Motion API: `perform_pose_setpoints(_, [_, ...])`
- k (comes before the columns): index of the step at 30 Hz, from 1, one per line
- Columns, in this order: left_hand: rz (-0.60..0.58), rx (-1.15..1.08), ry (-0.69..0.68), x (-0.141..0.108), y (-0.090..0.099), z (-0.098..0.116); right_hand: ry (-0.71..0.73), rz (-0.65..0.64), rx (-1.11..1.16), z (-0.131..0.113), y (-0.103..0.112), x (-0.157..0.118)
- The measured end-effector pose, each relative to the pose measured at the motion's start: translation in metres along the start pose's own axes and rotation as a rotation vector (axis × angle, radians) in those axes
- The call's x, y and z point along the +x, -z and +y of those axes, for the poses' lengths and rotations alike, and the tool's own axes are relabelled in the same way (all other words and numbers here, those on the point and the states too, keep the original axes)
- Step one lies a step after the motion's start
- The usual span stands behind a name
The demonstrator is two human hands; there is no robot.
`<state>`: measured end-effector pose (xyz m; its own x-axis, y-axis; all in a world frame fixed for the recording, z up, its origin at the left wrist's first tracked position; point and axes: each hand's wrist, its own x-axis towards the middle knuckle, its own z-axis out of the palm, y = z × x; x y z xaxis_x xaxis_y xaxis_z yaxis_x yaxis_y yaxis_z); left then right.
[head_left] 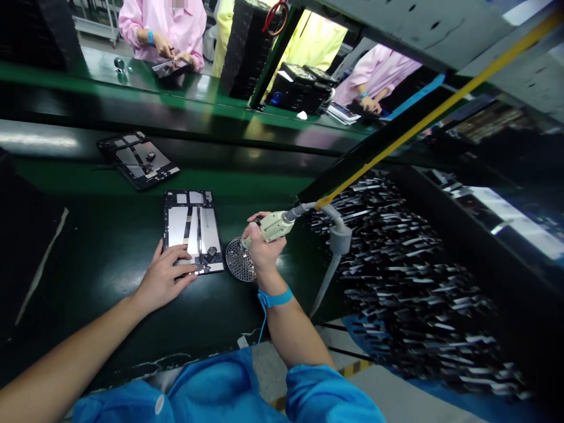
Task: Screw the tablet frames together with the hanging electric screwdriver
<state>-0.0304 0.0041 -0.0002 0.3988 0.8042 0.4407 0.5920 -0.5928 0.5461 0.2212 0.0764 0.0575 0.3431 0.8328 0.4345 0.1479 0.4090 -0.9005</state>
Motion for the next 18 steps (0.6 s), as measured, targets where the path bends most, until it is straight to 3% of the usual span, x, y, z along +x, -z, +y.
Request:
perform_pose_setpoints(5, [-0.025, -0.011, 0.027, 0.002, -0.001, 0.001, 0.028, 0.018, 0.158, -0.023, -0.008, -0.006])
perform_pose_setpoints(12, [-0.014, -0.051, 0.026, 0.004, 0.001, 0.001, -0.075, -0.373, 0.35, -0.044, -0.045, -0.053])
perform_pose_setpoints(18, [-0.018, -0.047, 0.033, 0.005, 0.001, 0.003, -0.122, -0.468, 0.407, -0.038, -0.055, -0.066])
